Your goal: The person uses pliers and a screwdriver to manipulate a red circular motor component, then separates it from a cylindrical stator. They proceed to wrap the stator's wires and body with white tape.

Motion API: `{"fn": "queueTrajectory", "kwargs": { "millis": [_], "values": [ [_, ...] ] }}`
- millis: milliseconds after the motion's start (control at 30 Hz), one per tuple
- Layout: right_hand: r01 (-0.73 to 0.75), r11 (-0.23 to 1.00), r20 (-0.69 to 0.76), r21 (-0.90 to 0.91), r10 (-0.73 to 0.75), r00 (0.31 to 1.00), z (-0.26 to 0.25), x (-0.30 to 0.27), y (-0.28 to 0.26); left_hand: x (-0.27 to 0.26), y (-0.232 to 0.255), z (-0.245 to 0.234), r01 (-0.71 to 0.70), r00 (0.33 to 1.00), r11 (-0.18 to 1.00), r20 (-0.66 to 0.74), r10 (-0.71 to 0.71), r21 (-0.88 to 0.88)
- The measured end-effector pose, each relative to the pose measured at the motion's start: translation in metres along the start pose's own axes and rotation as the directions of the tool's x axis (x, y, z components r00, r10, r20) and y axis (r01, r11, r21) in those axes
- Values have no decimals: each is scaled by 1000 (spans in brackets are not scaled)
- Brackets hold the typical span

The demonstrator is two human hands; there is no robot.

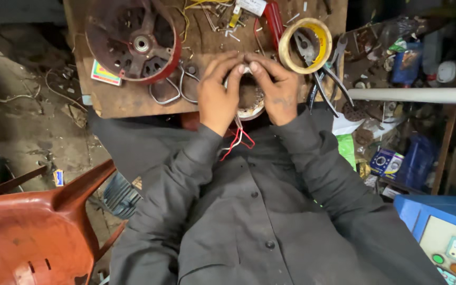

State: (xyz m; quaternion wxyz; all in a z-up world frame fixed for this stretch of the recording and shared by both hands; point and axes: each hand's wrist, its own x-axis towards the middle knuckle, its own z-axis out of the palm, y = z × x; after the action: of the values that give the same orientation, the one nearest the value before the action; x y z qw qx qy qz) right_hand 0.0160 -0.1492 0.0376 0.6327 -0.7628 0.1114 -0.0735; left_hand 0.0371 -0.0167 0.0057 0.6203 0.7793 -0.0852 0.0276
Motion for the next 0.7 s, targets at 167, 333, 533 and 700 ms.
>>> {"fn": "queueTrajectory", "kwargs": {
  "millis": [167,333,533,700],
  "values": [
    [200,972,168,-124,-178,970,-15,4,7,3,-2,-3,-20,998,999,54,18,31],
    [338,906,223,-254,-285,932,-19,3,0,3,-6,-12,-46,985,998,165,51,-35],
    [633,370,421,-680,-509,751,-23,-7,-12,4,-9,-13,-114,963,991,254,94,63],
    [310,908,254,-284,-240,937,-22,6,-7,8,-11,-14,-131,962,990,249,116,45]
  ]
}}
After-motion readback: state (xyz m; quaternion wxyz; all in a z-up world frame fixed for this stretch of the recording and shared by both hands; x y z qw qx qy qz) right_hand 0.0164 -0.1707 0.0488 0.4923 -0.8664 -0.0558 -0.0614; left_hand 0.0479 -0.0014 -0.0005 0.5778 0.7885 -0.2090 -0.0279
